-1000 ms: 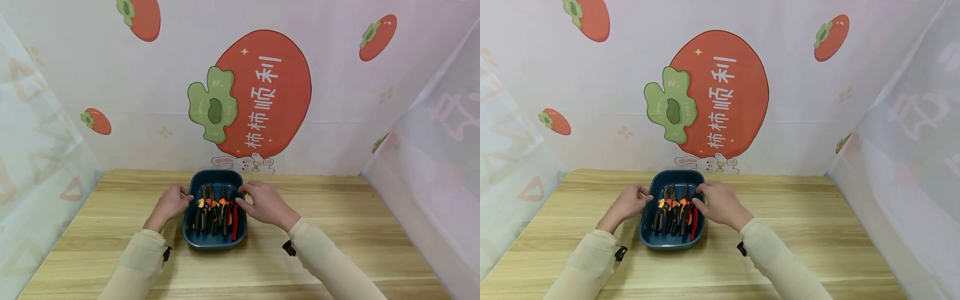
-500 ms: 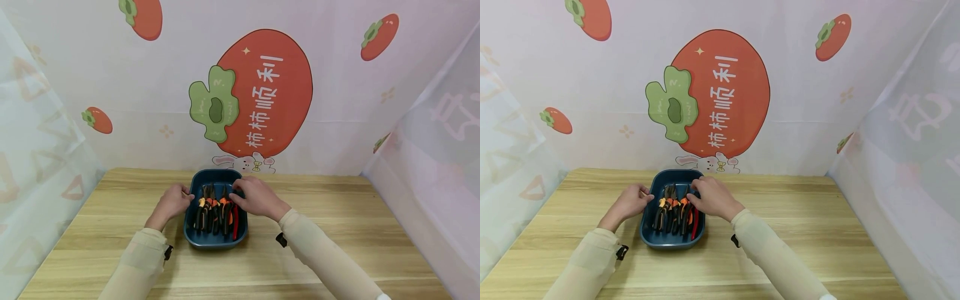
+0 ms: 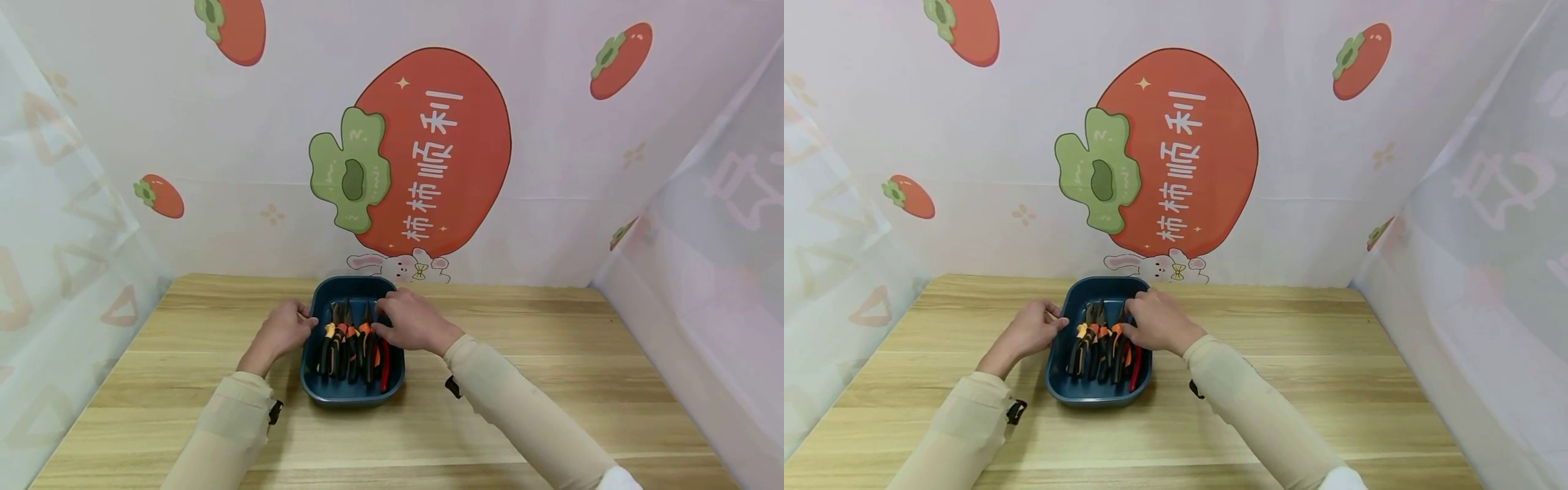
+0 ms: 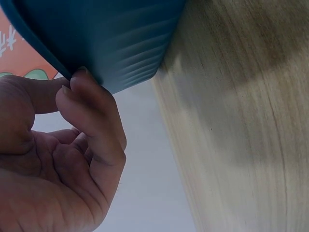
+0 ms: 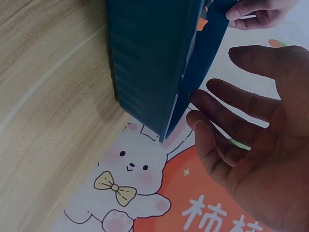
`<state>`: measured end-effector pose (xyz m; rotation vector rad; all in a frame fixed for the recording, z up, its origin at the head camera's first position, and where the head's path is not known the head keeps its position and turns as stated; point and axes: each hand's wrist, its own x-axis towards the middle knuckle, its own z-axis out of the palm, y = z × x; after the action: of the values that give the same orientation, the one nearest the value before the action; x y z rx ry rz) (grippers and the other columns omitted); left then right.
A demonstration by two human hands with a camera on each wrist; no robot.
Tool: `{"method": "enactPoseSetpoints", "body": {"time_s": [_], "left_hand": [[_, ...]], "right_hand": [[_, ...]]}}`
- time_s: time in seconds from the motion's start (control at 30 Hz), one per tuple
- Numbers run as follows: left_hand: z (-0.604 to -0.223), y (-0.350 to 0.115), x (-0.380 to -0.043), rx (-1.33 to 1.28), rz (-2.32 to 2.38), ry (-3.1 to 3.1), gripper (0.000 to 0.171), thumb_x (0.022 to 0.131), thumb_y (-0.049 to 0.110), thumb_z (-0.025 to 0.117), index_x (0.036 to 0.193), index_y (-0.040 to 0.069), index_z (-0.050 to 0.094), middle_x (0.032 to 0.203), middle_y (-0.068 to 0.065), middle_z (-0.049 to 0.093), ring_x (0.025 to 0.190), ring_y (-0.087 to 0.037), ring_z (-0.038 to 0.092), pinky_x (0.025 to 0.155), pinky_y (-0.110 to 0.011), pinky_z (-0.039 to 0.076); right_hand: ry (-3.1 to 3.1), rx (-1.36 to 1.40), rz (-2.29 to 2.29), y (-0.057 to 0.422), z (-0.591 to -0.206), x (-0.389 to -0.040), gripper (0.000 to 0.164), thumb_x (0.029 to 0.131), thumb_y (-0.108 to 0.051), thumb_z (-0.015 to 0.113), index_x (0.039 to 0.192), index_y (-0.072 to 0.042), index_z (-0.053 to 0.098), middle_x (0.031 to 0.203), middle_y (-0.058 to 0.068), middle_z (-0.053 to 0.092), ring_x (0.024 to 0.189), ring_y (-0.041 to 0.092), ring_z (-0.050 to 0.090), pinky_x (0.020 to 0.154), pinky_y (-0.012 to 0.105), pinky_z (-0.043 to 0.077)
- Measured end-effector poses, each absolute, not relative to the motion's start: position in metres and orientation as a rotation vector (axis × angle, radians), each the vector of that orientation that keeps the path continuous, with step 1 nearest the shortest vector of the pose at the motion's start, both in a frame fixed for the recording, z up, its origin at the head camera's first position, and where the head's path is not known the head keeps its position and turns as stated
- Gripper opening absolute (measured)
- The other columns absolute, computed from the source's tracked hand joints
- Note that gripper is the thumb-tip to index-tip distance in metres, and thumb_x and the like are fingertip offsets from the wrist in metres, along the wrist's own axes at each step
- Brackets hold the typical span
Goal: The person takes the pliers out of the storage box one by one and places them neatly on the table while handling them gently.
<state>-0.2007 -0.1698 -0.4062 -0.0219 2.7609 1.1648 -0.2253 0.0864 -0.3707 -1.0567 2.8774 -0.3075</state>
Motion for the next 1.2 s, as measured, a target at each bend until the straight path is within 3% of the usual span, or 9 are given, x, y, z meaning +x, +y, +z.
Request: {"method": "enactPoseSetpoints", "body": {"time_s": [0.27,0.57,0.77,0.93,1.07,1.2], "left_hand": [[-0.404,-0.169,-0.201,-0.026,1.139,2.755,0.026,0.102,0.014,0.059,0.114,-0.009,0.058,0.083,-0.011,0.063,0.071,-0.023,0.059,0.063,-0.036,0.048],[-0.403,-0.169,-0.200,-0.029,1.128,2.753,0.026,0.102,0.014,0.059,0.114,-0.009,0.057,0.086,-0.013,0.065,0.072,-0.023,0.060,0.062,-0.036,0.049],[-0.403,-0.169,-0.200,-0.033,1.131,2.753,0.025,0.102,0.014,0.059,0.113,-0.008,0.058,0.088,-0.013,0.066,0.073,-0.023,0.060,0.062,-0.036,0.049],[-0.404,-0.170,-0.200,-0.037,1.129,2.754,0.025,0.102,0.014,0.059,0.114,-0.008,0.057,0.089,-0.013,0.065,0.072,-0.023,0.060,0.062,-0.036,0.048],[-0.405,-0.169,-0.200,-0.036,1.128,2.758,0.025,0.102,0.014,0.059,0.114,-0.008,0.057,0.089,-0.014,0.066,0.072,-0.023,0.060,0.062,-0.036,0.049],[-0.406,-0.169,-0.201,-0.035,1.117,2.766,0.025,0.102,0.015,0.059,0.113,-0.008,0.058,0.092,-0.015,0.067,0.074,-0.023,0.061,0.064,-0.037,0.049]], "right_hand": [[2.852,-1.055,-0.150,0.083,-0.373,-0.224,0.033,0.099,-0.038,0.066,0.117,-0.011,0.074,0.110,0.005,0.067,0.098,0.022,0.054,0.089,0.038,0.049],[2.869,-1.025,-0.166,0.082,-0.371,-0.221,0.030,0.099,-0.036,0.067,0.111,-0.010,0.076,0.100,0.003,0.067,0.093,0.021,0.054,0.087,0.037,0.050],[2.907,-0.927,-0.217,0.078,-0.371,-0.219,0.023,0.097,-0.035,0.070,0.085,-0.015,0.070,0.074,-0.002,0.059,0.079,0.018,0.053,0.068,0.032,0.047],[2.869,-0.789,-0.318,0.073,-0.371,-0.218,0.037,0.098,-0.032,0.069,0.065,-0.017,0.059,0.056,-0.002,0.051,0.056,0.016,0.052,0.049,0.027,0.038],[2.806,-0.679,-0.404,0.070,-0.370,-0.216,0.045,0.098,-0.031,0.069,0.058,-0.013,0.059,0.049,-0.002,0.048,0.046,0.015,0.050,0.044,0.025,0.034],[2.766,-0.620,-0.417,0.066,-0.371,-0.215,0.043,0.098,-0.031,0.069,0.060,-0.012,0.062,0.050,-0.001,0.050,0.044,0.015,0.051,0.043,0.024,0.036]]}}
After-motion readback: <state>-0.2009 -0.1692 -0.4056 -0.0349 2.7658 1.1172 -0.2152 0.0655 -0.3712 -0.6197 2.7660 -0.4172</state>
